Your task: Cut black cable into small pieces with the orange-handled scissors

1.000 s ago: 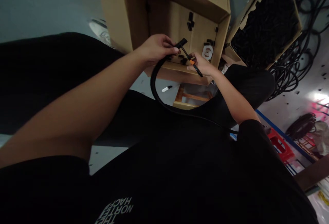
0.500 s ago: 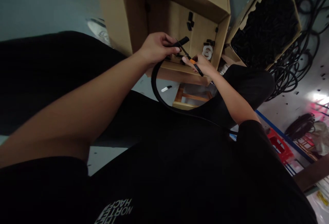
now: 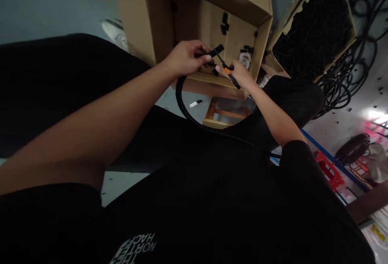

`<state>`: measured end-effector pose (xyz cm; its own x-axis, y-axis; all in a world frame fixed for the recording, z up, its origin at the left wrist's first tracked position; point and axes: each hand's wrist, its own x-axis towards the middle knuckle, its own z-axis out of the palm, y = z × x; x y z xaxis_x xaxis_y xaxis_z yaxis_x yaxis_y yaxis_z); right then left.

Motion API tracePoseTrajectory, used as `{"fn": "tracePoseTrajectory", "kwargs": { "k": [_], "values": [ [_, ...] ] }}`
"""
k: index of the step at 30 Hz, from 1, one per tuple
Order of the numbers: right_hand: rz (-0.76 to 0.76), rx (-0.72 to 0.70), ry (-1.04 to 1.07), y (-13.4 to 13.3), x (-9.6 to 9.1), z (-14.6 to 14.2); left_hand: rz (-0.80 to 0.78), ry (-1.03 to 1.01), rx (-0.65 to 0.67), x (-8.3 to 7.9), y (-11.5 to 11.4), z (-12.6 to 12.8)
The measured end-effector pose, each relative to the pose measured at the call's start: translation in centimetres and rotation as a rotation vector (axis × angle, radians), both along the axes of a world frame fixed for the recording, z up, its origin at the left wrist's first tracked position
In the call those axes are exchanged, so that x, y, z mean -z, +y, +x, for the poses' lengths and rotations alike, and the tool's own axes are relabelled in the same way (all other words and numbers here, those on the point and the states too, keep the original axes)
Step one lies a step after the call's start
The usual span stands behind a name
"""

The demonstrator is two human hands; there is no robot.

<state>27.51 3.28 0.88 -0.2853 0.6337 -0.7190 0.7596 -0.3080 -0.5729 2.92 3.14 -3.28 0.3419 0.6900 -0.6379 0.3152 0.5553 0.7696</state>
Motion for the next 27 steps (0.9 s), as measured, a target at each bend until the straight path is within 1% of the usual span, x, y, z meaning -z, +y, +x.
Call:
{"fn": "tracePoseTrajectory", "kwargs": {
  "k": [4,7,9,11,13,15,17,19,21,23,27],
  "values": [
    [0.020,0.020,-0.036,0.2,0.2,0.3,0.071,0.030,0.048,1.0,0.0,-0.6],
    [0.006,0.009,-0.073,0.2,0.5,0.6,0.140,0.070,0.070,1.5,-0.1,-0.4],
    [-0.015,-0.016,-0.087,0.4,0.4,0.7,0.169,0.039,0.093,1.6,-0.2,-0.2],
    [-0.016,-0.038,-0.087,0.8,0.0,0.5,0.171,0.009,0.118,1.4,-0.1,-0.3],
    [0.010,-0.039,-0.075,1.4,-0.6,0.4,0.145,-0.008,0.148,0.9,0.2,-0.9],
    [0.033,-0.034,-0.048,1.8,-1.3,0.5,0.079,-0.042,0.165,0.4,0.6,-1.8],
    [0.035,-0.036,-0.016,1.9,-1.8,0.6,0.001,-0.105,0.154,0.0,0.8,-2.5],
    [0.026,-0.046,0.014,1.7,-2.1,0.9,-0.053,-0.181,0.133,-0.4,0.9,-2.7],
    [0.020,-0.066,0.026,1.3,-2.1,1.1,-0.083,-0.216,0.113,-0.7,0.8,-2.4],
    [0.032,-0.089,0.014,1.0,-2.0,1.3,-0.114,-0.191,0.084,-0.8,0.6,-1.7],
    [0.109,-0.096,-0.038,1.4,-1.5,1.5,-0.144,-0.131,-0.014,-0.6,0.5,-0.8]
  ]
}}
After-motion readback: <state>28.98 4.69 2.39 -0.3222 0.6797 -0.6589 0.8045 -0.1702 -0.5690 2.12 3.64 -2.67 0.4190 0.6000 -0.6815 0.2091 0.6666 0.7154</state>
